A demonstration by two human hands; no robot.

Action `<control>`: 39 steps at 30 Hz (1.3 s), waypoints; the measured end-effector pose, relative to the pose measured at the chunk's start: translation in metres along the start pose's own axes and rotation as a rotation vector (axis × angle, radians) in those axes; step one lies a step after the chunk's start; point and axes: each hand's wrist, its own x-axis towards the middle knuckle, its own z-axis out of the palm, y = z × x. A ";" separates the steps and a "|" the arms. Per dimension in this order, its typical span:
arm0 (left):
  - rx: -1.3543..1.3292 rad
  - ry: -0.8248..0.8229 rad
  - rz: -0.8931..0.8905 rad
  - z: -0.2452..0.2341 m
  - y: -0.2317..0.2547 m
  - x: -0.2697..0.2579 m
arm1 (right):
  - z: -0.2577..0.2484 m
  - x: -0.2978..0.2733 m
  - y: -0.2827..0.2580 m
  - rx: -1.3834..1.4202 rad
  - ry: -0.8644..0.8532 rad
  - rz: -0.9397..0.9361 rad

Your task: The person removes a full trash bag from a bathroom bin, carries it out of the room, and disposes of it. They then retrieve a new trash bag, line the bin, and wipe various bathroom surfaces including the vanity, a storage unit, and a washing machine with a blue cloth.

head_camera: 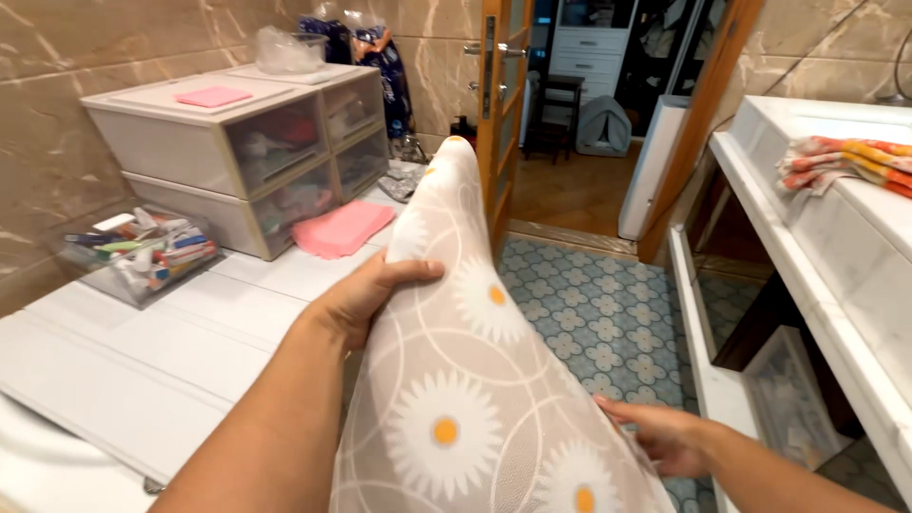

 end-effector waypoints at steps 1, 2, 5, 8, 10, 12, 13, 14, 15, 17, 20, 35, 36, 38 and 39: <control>-0.007 -0.003 0.027 -0.002 0.004 0.008 | 0.001 0.003 0.005 0.127 -0.125 0.058; -0.015 -0.007 0.054 -0.006 0.008 0.017 | 0.001 0.007 0.010 0.256 -0.250 0.112; 0.176 0.139 -0.037 -0.028 0.020 0.043 | -0.025 0.009 0.007 0.586 -0.434 0.132; 0.401 0.614 -0.155 -0.044 0.004 0.075 | -0.060 0.029 -0.026 0.545 -0.131 -0.117; 0.296 0.651 -0.147 -0.053 -0.014 0.103 | -0.083 0.049 -0.066 0.389 0.060 -0.283; 0.290 0.636 -0.075 -0.067 -0.034 0.129 | -0.096 0.065 -0.082 0.264 0.154 -0.310; 0.331 0.610 0.013 -0.075 -0.035 0.148 | -0.098 0.069 -0.096 0.212 0.153 -0.274; 0.372 0.583 0.101 -0.086 -0.033 0.165 | -0.098 0.071 -0.110 0.161 0.153 -0.238; 0.384 0.484 0.175 -0.097 -0.029 0.182 | -0.092 0.072 -0.125 0.032 0.119 -0.150; 0.412 0.281 0.317 -0.108 -0.018 0.219 | -0.070 0.062 -0.155 -0.221 0.053 0.031; 0.312 0.226 0.378 -0.114 0.010 0.274 | 0.009 0.048 -0.244 -0.621 0.176 -0.525; 0.473 1.244 0.017 -0.340 0.026 0.358 | 0.206 0.215 -0.490 0.196 -0.203 -0.606; 0.499 1.263 0.006 -0.348 0.014 0.353 | 0.210 0.233 -0.507 0.246 -0.246 -0.536; 0.556 1.298 -0.009 -0.365 -0.002 0.353 | 0.224 0.275 -0.543 0.325 -0.311 -0.434; 0.534 1.306 -0.051 -0.373 -0.007 0.356 | 0.233 0.298 -0.555 0.366 -0.331 -0.368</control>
